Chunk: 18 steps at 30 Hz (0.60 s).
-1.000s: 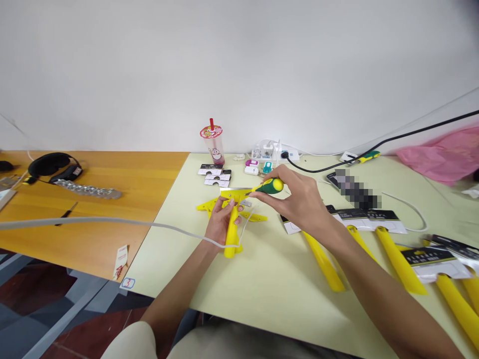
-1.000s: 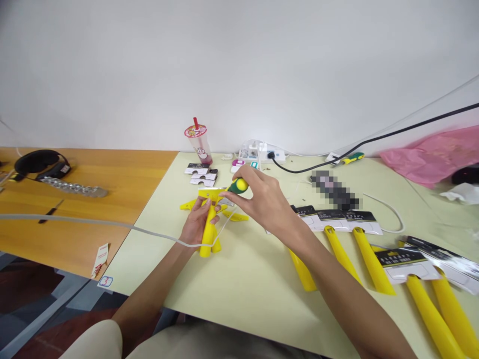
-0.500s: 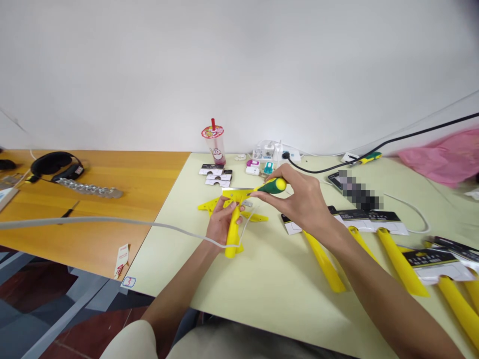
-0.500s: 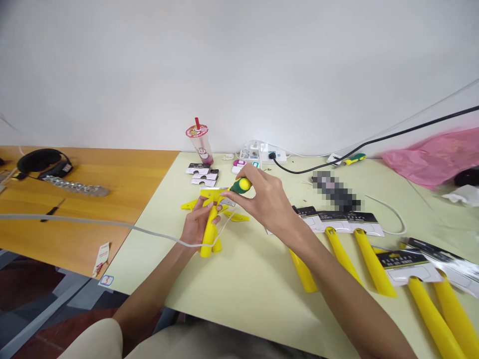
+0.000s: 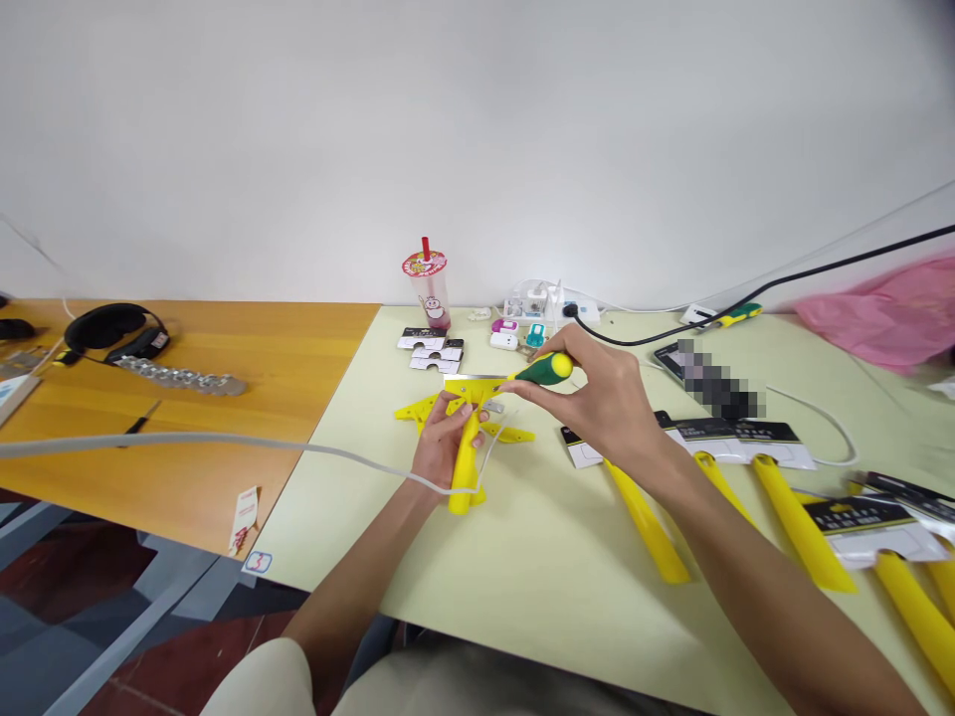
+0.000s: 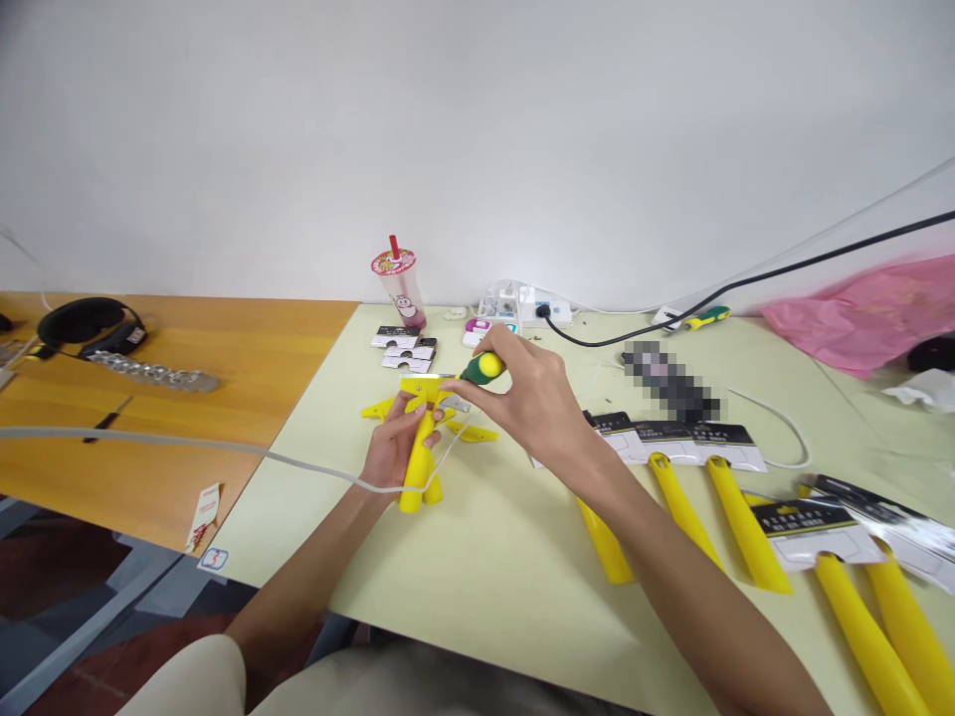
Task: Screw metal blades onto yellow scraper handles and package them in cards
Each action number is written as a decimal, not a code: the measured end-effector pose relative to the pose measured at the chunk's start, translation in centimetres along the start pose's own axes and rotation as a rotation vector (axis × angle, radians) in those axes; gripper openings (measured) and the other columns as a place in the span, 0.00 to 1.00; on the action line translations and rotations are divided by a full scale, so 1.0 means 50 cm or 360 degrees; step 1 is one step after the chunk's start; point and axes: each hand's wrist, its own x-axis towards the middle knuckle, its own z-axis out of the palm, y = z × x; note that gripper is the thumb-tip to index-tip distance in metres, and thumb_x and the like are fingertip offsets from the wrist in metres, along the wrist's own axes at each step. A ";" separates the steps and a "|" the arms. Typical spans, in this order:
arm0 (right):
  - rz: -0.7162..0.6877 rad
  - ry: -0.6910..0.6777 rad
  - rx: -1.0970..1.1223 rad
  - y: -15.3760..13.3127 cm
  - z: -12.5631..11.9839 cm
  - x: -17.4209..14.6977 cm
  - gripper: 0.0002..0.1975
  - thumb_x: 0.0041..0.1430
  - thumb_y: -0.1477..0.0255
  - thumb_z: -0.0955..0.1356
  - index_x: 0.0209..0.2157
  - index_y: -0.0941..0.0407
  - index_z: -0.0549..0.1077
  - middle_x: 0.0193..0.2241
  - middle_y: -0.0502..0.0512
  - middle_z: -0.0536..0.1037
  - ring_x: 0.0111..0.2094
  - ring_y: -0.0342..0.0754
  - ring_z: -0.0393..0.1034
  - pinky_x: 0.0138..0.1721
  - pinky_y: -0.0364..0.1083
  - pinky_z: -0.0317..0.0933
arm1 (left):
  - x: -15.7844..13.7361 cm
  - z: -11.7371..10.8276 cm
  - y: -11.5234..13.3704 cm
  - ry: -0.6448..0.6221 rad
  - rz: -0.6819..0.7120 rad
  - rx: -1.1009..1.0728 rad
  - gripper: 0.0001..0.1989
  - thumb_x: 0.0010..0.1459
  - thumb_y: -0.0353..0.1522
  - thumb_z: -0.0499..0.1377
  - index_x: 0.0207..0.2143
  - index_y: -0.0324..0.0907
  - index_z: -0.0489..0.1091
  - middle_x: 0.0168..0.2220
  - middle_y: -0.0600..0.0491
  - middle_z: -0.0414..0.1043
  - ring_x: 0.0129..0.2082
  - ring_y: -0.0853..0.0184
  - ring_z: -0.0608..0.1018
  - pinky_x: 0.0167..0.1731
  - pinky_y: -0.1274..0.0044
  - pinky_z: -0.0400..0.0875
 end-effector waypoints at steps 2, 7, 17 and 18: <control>0.0028 -0.0012 0.0005 0.000 -0.001 0.000 0.23 0.64 0.47 0.75 0.39 0.52 0.71 0.31 0.52 0.79 0.31 0.50 0.76 0.30 0.48 0.65 | 0.000 0.000 0.000 0.0005 0.0001 0.0008 0.20 0.52 0.27 0.75 0.41 0.46 0.68 0.39 0.53 0.74 0.36 0.67 0.80 0.24 0.82 0.65; 0.0058 -0.0017 0.0030 -0.002 -0.002 0.001 0.24 0.63 0.46 0.75 0.38 0.52 0.70 0.31 0.51 0.79 0.30 0.49 0.74 0.31 0.48 0.65 | 0.001 -0.002 -0.001 -0.0001 0.0015 0.0023 0.21 0.51 0.28 0.76 0.41 0.46 0.68 0.39 0.53 0.74 0.36 0.68 0.80 0.24 0.82 0.65; -0.0197 0.0100 -0.0017 -0.028 -0.028 0.002 0.15 0.67 0.57 0.76 0.48 0.49 0.75 0.39 0.56 0.85 0.39 0.55 0.81 0.42 0.54 0.74 | -0.008 0.015 0.007 -0.0063 0.0143 0.0085 0.22 0.51 0.32 0.78 0.42 0.45 0.70 0.38 0.53 0.76 0.36 0.67 0.80 0.23 0.81 0.66; -0.0274 0.0088 -0.0064 -0.030 -0.031 0.001 0.15 0.66 0.58 0.77 0.49 0.49 0.75 0.40 0.56 0.85 0.39 0.56 0.81 0.42 0.54 0.74 | -0.010 0.019 0.005 -0.0074 0.0178 0.0109 0.23 0.51 0.33 0.78 0.42 0.45 0.69 0.37 0.53 0.76 0.34 0.68 0.79 0.23 0.81 0.66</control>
